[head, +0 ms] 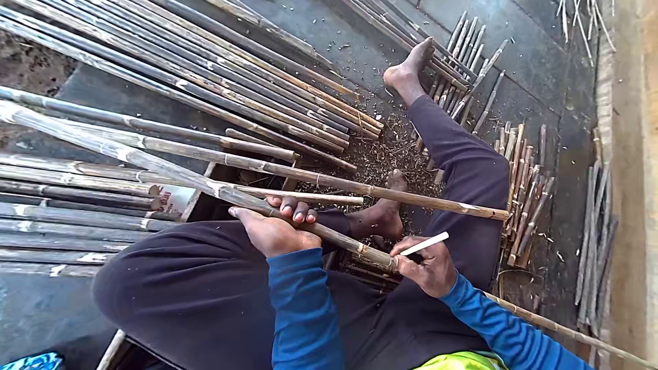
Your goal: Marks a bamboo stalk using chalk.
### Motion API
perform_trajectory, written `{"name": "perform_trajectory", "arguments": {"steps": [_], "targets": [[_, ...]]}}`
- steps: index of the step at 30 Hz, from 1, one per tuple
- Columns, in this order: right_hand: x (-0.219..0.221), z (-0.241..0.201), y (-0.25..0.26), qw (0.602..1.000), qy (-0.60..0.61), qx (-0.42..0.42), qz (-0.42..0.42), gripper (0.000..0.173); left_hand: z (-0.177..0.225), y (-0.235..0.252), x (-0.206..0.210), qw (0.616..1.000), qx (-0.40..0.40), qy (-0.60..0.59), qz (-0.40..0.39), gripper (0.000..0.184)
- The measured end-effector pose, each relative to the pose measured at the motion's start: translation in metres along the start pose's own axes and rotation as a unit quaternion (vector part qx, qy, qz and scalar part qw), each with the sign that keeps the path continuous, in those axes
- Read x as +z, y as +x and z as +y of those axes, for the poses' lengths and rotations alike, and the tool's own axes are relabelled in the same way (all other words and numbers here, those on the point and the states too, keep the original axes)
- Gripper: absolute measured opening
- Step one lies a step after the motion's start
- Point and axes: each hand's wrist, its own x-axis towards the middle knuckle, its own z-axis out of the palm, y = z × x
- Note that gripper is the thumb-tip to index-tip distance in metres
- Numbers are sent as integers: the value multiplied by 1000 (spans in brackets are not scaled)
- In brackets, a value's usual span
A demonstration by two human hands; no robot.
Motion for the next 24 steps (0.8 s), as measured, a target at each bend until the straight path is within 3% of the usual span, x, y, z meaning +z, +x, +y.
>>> {"name": "perform_trajectory", "arguments": {"steps": [4,9,14,18,21,24], "targets": [[2,-5,-5,999,30,42,17,9,7,2,-4,998,9,-11,-66,74],[6,-21,-10,989,68,124,50,10,13,0,-10,964,-19,-134,-227,78],[7,-40,-10,961,140,222,83,12,16,0,-15,884,-38,-231,-405,82],[-4,-50,1,904,200,370,78,12,14,3,-18,798,-80,-306,-512,77],[-7,-38,1,931,137,322,101,14,12,4,-9,768,-96,-341,-533,71],[-5,-38,-8,956,61,284,-30,23,13,9,-16,795,-39,-325,-511,60]]}}
